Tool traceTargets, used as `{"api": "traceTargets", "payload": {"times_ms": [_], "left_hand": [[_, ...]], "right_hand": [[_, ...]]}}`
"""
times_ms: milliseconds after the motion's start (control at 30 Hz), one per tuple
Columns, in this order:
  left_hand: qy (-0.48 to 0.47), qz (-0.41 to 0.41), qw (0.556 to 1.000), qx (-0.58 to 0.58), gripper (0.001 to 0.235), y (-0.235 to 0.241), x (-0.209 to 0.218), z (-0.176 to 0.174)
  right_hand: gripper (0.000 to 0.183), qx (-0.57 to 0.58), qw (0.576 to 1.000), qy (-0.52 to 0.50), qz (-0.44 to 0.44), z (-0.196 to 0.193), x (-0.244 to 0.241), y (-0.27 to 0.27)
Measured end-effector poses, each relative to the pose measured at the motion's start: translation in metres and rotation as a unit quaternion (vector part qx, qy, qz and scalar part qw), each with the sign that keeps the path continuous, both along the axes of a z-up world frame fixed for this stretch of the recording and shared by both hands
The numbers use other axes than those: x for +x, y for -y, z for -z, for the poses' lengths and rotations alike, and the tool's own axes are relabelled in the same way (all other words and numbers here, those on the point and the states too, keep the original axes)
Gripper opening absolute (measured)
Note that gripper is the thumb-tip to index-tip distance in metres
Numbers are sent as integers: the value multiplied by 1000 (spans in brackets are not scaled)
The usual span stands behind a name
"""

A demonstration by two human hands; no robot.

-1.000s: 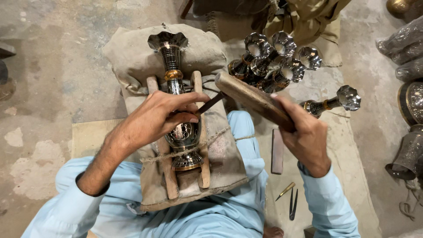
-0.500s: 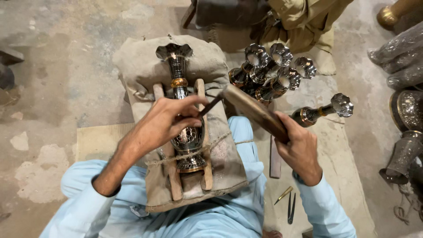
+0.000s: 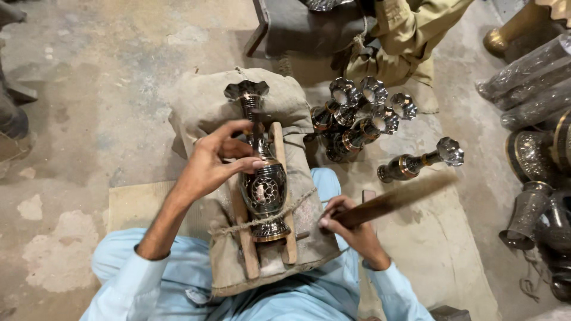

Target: The person sits on the floor and uses a hammer and chisel to engrave a floral pattern onto a metal vase held in a padded clamp. The person repeatedly strikes the chisel to create the design on the vase's surface.

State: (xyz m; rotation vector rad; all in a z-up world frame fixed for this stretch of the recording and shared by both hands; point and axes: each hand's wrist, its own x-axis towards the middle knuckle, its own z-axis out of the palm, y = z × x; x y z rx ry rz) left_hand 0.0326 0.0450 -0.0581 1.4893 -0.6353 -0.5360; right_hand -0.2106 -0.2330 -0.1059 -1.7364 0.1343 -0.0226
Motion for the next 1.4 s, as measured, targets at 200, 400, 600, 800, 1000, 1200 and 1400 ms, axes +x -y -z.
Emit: {"api": "traceTargets", "payload": {"times_ms": [200, 400, 600, 800, 1000, 1200, 1400], "left_hand": [[47, 55, 997, -8, 56, 5, 10, 1], [134, 100, 986, -16, 52, 8, 16, -1], [147, 133, 980, -18, 55, 8, 16, -4], [142, 144, 979, -32, 52, 8, 17, -1], [146, 125, 981, -35, 52, 6, 13, -3], [138, 83, 987, -3, 49, 4, 4, -12], [141, 22, 989, 31, 51, 4, -5, -12]], "right_hand": [[67, -136, 980, -21, 144, -45, 6, 29], [63, -475, 878, 6, 59, -99, 19, 18], [65, -584, 809, 55, 32, -133, 31, 17], [60, -508, 838, 178, 91, -163, 47, 26], [71, -599, 785, 149, 39, -188, 61, 17], [76, -620, 775, 118, 13, -200, 75, 9], [78, -714, 698, 44, -7, -207, 95, 9]]}}
